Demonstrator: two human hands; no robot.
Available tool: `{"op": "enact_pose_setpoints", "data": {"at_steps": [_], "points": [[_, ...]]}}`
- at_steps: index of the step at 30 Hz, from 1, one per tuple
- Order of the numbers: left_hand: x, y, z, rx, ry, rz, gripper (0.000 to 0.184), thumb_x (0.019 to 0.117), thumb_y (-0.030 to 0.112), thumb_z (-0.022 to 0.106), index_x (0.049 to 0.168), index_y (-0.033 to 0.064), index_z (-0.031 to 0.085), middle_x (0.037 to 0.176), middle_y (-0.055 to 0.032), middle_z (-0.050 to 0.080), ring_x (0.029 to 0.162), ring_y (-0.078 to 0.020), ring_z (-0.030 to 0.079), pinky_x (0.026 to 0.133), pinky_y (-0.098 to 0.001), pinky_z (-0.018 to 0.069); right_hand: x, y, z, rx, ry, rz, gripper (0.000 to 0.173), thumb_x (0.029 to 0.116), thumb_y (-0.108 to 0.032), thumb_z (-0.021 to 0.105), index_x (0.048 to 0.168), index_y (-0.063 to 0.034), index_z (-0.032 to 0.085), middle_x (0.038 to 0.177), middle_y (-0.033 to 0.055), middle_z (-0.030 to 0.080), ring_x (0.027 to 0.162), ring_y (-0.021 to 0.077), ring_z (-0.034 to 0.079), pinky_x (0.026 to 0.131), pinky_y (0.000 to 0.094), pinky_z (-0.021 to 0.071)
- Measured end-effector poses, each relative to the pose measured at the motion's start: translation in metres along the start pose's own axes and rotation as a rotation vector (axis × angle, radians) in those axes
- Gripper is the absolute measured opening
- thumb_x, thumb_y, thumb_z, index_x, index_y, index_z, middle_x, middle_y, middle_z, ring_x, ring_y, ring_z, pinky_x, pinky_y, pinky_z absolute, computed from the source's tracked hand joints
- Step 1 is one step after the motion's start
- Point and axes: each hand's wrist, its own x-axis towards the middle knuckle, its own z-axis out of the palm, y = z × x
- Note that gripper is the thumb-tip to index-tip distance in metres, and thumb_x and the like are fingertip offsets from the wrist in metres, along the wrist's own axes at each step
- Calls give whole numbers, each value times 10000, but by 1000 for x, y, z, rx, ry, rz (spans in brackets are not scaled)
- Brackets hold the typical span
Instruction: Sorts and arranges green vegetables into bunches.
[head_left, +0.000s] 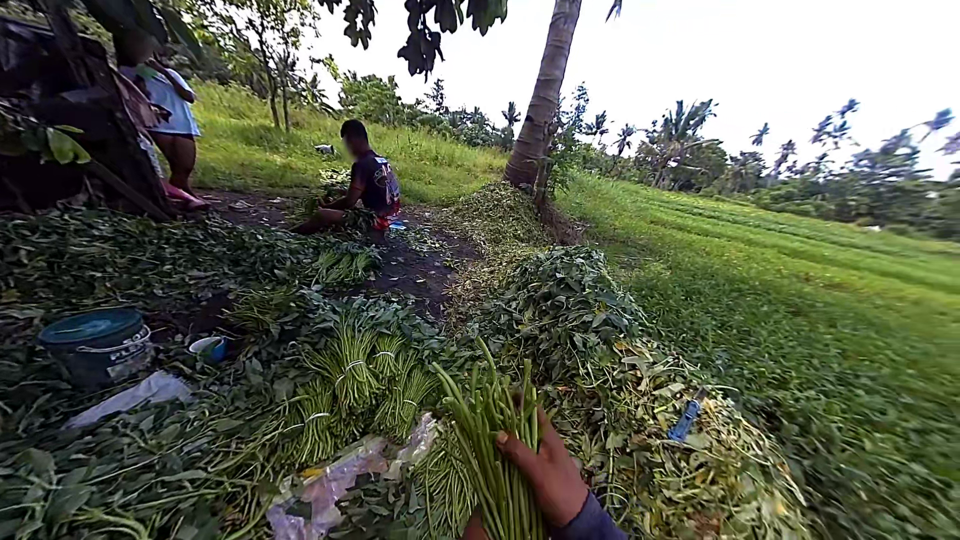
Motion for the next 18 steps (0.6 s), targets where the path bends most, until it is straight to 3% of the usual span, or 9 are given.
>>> {"op": "enact_pose_setpoints", "data": {"at_steps": [2,4,7,9,11,15,18], "points": [[1,-4,9,220,120,1,914,656,107,907,1394,-117,416,1181,-164,678,1078,-128,678,978,-320,563,2,8,5,67,210,37,720,887,-153,672,1518,6,364,1342,148,615,1132,147,662,947,319,579],[0,0,10,310,114,-39,1039,622,140,925,1444,-134,352,1249,-219,641,1137,-167,658,1014,-345,542,-1,13,9,54,294,30,713,881,-155,655,1515,9,373,1357,158,600,1138,146,651,943,315,568],[-7,31,0,346,-92,-111,927,563,218,976,1307,-85,513,1151,-79,712,1080,-82,675,990,-306,556,-10,21,13,-54,289,-15,765,875,-271,686,1518,3,375,1419,179,551,1231,168,605,1024,343,532],[-9,38,-14,298,-267,-80,851,573,267,983,1251,-28,562,1098,18,737,1039,-27,684,969,-278,563,-15,24,16,-126,274,-42,779,889,-309,684,1528,9,371,1474,196,504,1301,180,562,1080,354,497],[-7,25,-26,245,-332,-35,860,608,239,977,1293,-38,537,1132,3,737,1067,-50,690,996,-300,569,-17,27,19,-156,305,-52,778,900,-319,688,1525,21,372,1474,202,501,1311,187,554,1089,354,489],[-10,6,-16,115,-115,-63,956,522,143,997,1312,-52,495,1096,-69,740,1023,-128,720,947,-339,605,-14,20,21,-88,278,79,900,825,-403,762,1544,-47,353,1496,205,466,1322,228,541,1077,400,498],[-8,-16,-13,-171,-50,-42,819,540,52,960,1240,-30,541,1029,-90,753,963,-173,735,894,-378,619,-11,15,20,-38,118,91,1048,732,-475,854,1581,-141,338,1573,201,370,1379,258,484,1086,432,492]]}}
